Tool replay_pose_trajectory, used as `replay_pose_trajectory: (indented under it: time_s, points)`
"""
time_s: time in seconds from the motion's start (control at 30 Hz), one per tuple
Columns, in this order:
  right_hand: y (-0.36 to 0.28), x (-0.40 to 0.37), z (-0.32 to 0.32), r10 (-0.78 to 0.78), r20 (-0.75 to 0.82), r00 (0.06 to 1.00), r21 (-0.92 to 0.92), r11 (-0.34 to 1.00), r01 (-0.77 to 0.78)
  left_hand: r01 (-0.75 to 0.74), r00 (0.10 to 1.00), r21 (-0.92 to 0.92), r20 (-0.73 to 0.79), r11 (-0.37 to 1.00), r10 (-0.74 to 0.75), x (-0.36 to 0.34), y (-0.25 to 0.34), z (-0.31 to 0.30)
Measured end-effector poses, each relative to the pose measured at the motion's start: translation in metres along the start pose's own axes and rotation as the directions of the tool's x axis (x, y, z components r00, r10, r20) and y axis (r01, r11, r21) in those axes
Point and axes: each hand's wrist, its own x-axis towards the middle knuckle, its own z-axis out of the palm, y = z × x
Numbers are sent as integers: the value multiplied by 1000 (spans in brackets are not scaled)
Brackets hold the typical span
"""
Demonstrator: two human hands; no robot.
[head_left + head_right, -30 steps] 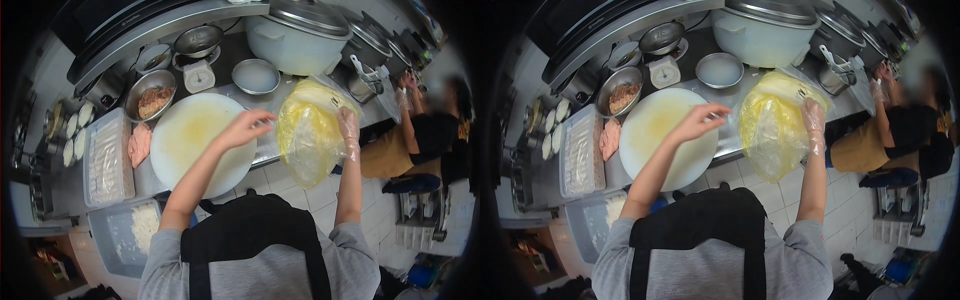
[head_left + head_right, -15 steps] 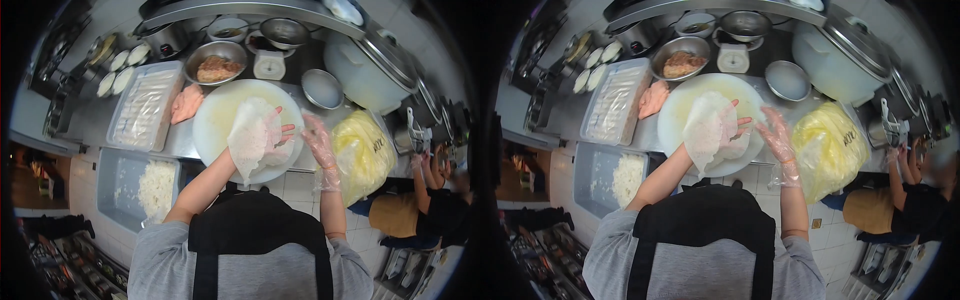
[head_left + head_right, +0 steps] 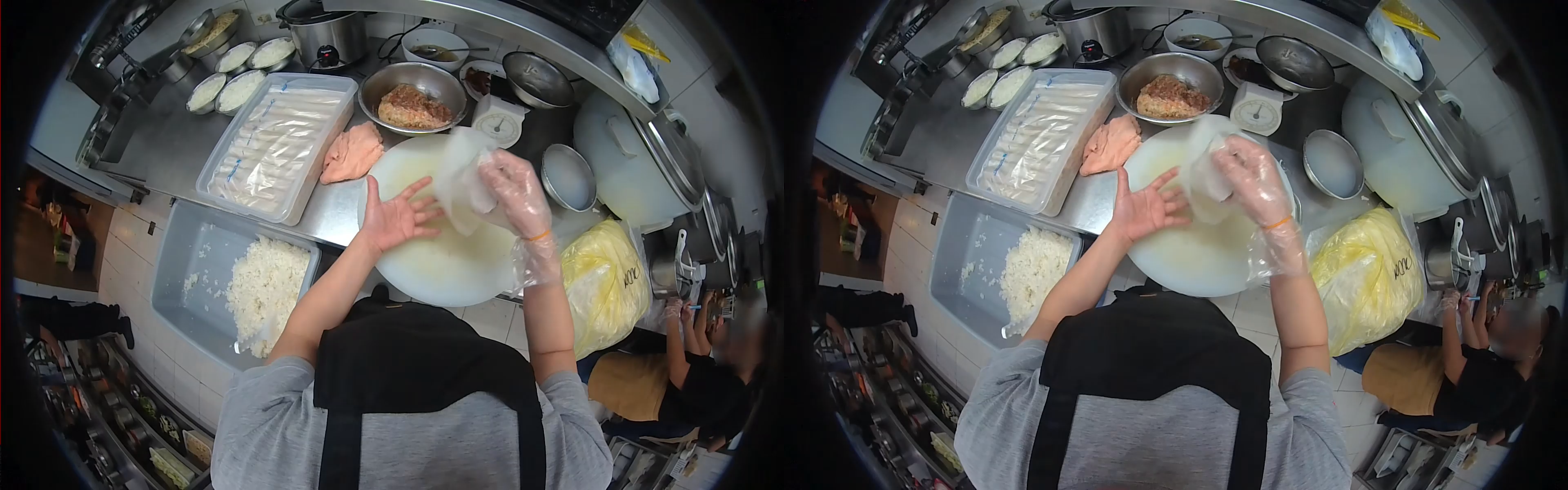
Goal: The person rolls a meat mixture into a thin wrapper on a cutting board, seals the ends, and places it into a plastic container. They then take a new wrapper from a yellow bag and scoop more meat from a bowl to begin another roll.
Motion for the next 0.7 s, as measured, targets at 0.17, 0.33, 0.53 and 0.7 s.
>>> replay_pose_trajectory:
  time_s: [0.17,0.33,0.53,0.7]
  points:
    - [3,0,-19,141,16,990,174,974,-142,66,995,350,-89,935,-37,17,-23,17]
    - [15,-14,-21,15,-26,1000,313,950,-6,49,944,614,-287,788,165,35,-36,35]
    - [59,-73,-58,-173,-417,892,-462,886,-44,162,911,593,-397,789,112,25,-18,35]
    - [98,-222,-143,-485,-725,489,-686,443,-578,299,882,704,-461,644,96,24,-5,48]
